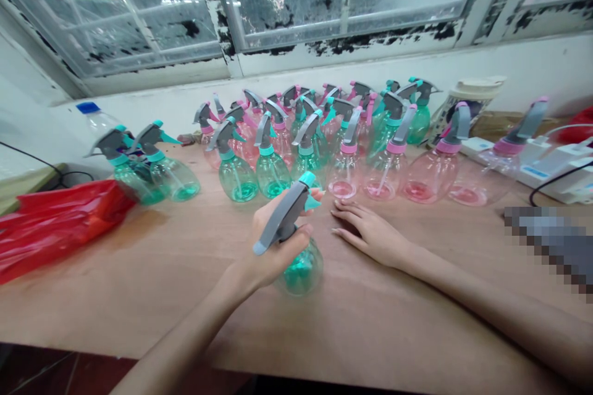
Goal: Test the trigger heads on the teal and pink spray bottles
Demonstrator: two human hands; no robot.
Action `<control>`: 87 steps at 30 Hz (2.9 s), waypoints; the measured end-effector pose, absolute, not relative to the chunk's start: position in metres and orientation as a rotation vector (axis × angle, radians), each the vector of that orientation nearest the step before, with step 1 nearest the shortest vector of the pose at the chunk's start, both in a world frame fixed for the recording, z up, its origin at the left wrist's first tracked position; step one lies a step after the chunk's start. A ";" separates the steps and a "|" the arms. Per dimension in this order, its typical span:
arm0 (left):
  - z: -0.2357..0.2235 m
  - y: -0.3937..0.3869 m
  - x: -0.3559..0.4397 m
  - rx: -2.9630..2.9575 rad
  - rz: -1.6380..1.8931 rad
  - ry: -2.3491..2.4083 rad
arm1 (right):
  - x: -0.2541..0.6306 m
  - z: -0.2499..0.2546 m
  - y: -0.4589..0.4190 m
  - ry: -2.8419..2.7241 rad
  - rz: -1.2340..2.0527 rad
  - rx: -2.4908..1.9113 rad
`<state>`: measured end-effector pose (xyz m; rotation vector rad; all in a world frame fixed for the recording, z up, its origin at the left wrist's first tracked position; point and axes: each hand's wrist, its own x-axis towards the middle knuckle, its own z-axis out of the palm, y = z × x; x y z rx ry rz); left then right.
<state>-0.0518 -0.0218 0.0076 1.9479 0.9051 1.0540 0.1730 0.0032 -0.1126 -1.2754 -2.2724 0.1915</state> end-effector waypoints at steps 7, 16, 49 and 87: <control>0.004 -0.019 -0.052 1.956 1.061 0.843 | 0.173 -0.114 0.004 -2.269 0.184 -1.274; 0.011 -0.023 -0.051 1.969 1.031 0.893 | 0.174 -0.114 0.004 -2.260 0.195 -1.262; 0.009 -0.027 -0.053 1.946 1.018 0.872 | 0.174 -0.113 0.003 -2.289 0.186 -1.285; -0.011 -0.029 -0.065 2.160 0.943 1.160 | 0.173 -0.113 0.004 -2.273 0.195 -1.273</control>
